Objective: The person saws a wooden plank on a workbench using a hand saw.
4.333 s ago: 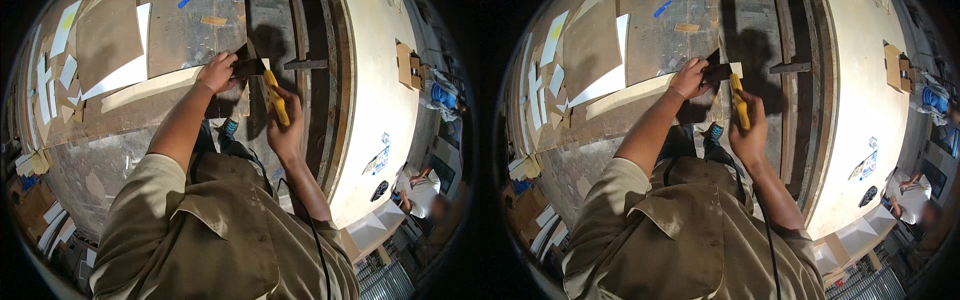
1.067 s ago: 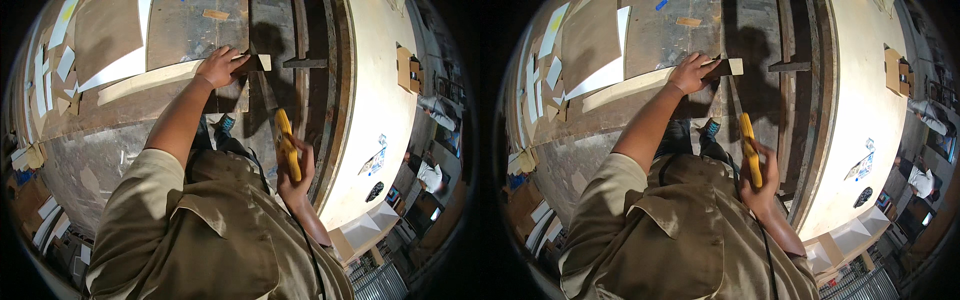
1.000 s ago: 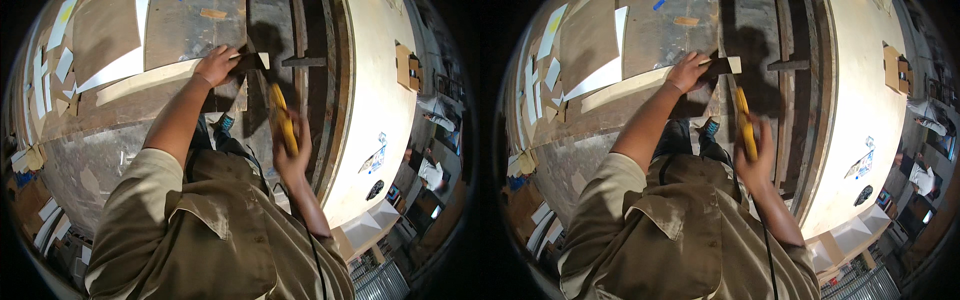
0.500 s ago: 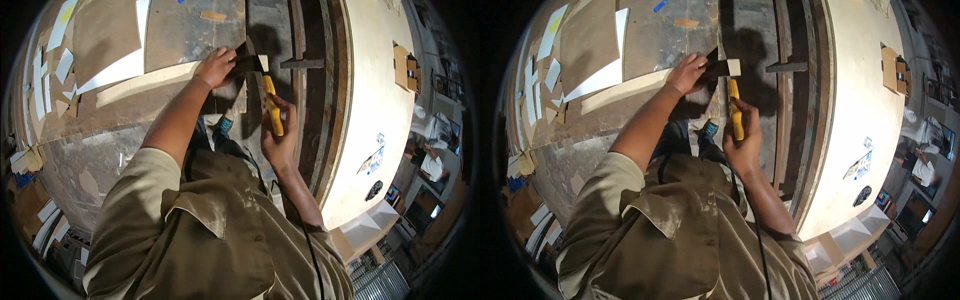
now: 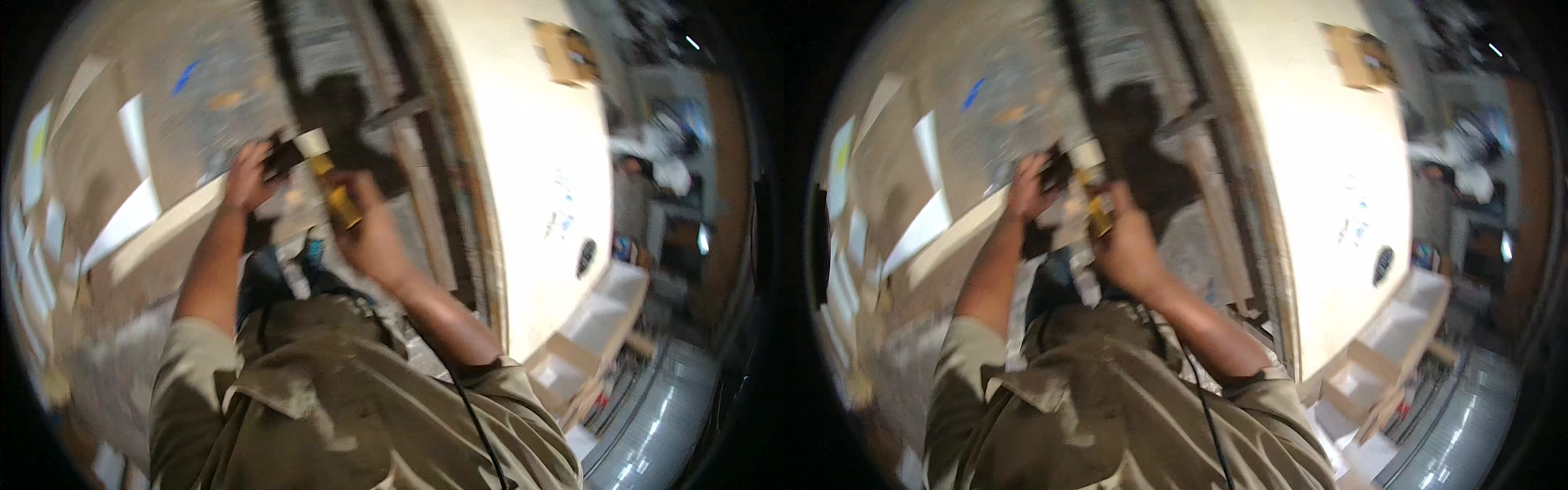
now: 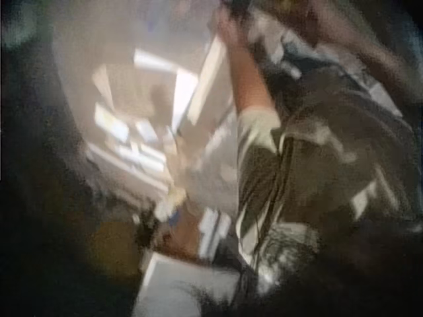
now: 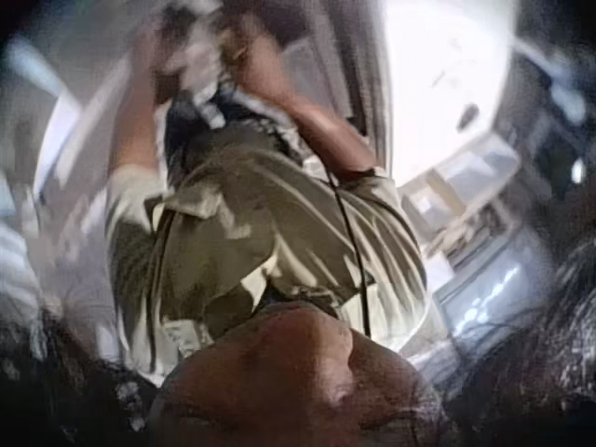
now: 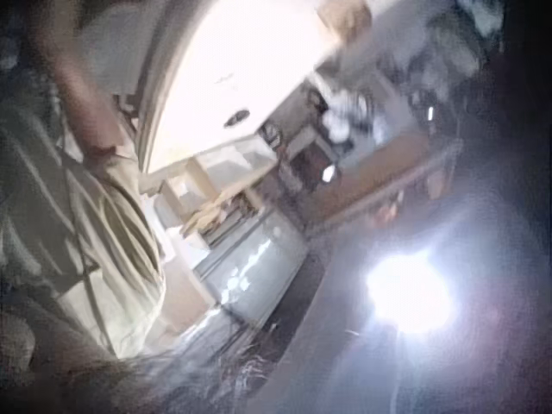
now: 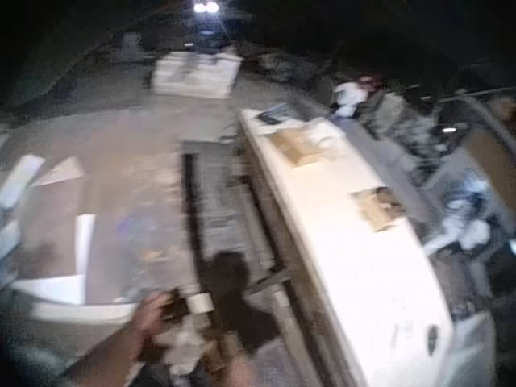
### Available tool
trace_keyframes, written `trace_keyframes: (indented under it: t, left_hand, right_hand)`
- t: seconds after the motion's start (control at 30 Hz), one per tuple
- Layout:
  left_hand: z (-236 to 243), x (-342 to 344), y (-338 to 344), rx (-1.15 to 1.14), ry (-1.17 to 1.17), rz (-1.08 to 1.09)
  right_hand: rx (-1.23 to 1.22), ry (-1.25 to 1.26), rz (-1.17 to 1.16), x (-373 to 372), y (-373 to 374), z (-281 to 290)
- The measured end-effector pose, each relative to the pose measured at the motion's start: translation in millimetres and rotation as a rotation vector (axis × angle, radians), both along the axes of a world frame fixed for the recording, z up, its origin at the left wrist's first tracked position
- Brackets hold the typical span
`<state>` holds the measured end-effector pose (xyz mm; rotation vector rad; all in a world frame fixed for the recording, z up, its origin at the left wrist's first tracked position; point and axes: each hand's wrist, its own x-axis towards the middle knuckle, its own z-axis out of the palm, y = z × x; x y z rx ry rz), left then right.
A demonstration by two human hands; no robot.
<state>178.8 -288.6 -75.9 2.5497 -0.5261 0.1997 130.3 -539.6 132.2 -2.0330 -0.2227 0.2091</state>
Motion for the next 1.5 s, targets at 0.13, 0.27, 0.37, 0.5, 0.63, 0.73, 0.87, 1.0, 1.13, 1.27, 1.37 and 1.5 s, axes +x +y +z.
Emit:
trace_keyframes:
  t: [0.13,0.27,0.37,0.5,0.63,0.73,0.87,1.0,1.13,1.27,1.37,1.5]
  left_hand:
    - [3,-2,6,0.189,0.063,0.055]
    - [13,0,-4,0.148,0.127,0.059]
    - [11,-3,-20,0.145,-0.032,-0.040]
    - [19,-8,-8,0.141,0.037,0.017]
    - [16,-1,-4,0.120,0.048,0.037]
    - [9,6,-1,-0.009,0.199,0.164]
    - [22,4,-19,-0.135,0.035,0.075]
    - [23,7,-7,0.044,0.041,-0.035]
    - [-9,0,-7,-0.511,0.444,0.045]
    - [13,3,-16,0.267,0.047,0.000]
    - [33,18,-12,0.055,-0.016,-0.090]
    - [57,15,-20,0.249,0.231,-0.099]
  right_hand:
    - [0.038,0.386,-0.023,-39,-17,59]
    - [0.080,0.287,-0.054,-8,-13,60]
    - [0.004,0.237,-0.097,4,15,4]
    - [0.042,0.208,-0.031,7,12,26]
    - [0.044,0.227,-0.009,-4,-18,67]
    - [0.106,0.230,-0.041,9,-11,51]
    - [-0.080,0.023,-0.002,20,21,28]
    - [-0.013,-0.006,0.096,22,1,50]
    - [0.032,0.232,0.032,20,4,71]
    - [-0.006,0.297,0.016,39,16,38]
    - [-0.029,0.281,0.093,59,25,39]
    - [0.078,0.488,0.067,43,22,79]
